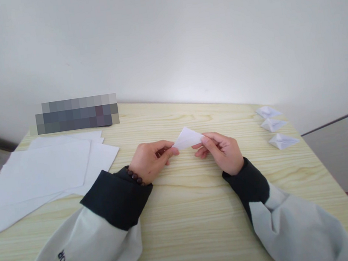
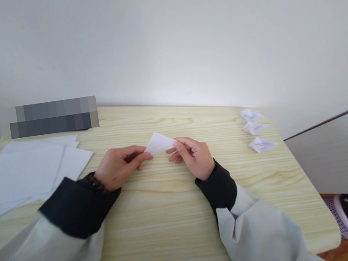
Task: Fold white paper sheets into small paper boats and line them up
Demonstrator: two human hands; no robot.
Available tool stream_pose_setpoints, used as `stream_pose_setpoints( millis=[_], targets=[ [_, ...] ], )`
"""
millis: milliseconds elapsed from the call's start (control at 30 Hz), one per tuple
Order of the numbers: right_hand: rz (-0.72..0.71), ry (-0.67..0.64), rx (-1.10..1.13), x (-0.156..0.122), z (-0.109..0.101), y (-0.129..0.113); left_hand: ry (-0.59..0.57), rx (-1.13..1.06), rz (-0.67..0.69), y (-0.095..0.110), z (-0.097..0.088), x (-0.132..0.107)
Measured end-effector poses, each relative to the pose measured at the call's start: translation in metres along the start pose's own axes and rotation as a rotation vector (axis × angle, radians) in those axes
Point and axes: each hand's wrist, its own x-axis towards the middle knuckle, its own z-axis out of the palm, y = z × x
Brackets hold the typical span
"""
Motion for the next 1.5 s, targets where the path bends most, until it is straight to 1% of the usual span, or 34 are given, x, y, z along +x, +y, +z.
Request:
stream_pose_setpoints(
  millis=[167,267,400,467,533,600,667,733,800,900,1067,1133,1267,1367,1500],
  targets=[
    [-0.029,-0.006,-0.033,-0.001,0.0,0.0,-0.016,0.013,-0.011,0.003,-0.001,0.0],
    [-0.039,-0.003,-0.048,-0.001,0.0,-0.001,0.017,0.061,0.001,0.003,0.0,-0.001],
    [0.01,0.011,-0.002,0.001,0.002,-0.002,0.069,0.103,0.045,-0.001,0.003,-0.001],
    [0.032,0.027,0.032,0.002,0.002,-0.002,0.11,0.153,0.12,-0.003,0.004,-0.001],
    [0.034,0.031,0.057,0.003,0.001,-0.001,0.178,0.229,0.235,-0.006,0.005,-0.002],
    [0.026,0.007,0.06,0.002,0.001,0.0,0.231,0.314,0.349,-0.008,0.007,-0.002],
    [0.009,-0.032,0.042,0.0,0.0,-0.001,0.231,0.391,0.458,-0.011,0.008,-0.003],
    [-0.017,-0.057,0.019,-0.001,-0.001,-0.001,0.198,0.442,0.56,-0.013,0.009,-0.002],
    [-0.049,-0.069,0.001,-0.003,0.0,-0.003,0.185,0.454,0.617,-0.014,0.01,-0.002],
    [-0.078,-0.08,-0.03,-0.004,0.001,-0.003,0.19,0.429,0.608,-0.013,0.011,-0.002],
    [-0.098,-0.09,-0.037,-0.005,0.004,0.001,0.133,0.386,0.475,-0.009,0.011,-0.005],
    [-0.103,-0.109,-0.045,-0.004,0.004,0.001,0.121,0.376,0.445,-0.008,0.012,-0.006],
    [-0.099,-0.15,-0.093,-0.004,0.003,-0.001,0.118,0.373,0.424,-0.005,0.013,-0.007],
    [-0.122,-0.133,-0.127,-0.004,0.005,-0.004,0.13,0.371,0.419,-0.004,0.013,-0.007],
    [-0.144,-0.109,-0.265,-0.006,0.014,-0.01,0.157,0.416,0.419,-0.005,0.012,-0.007]
  ],
)
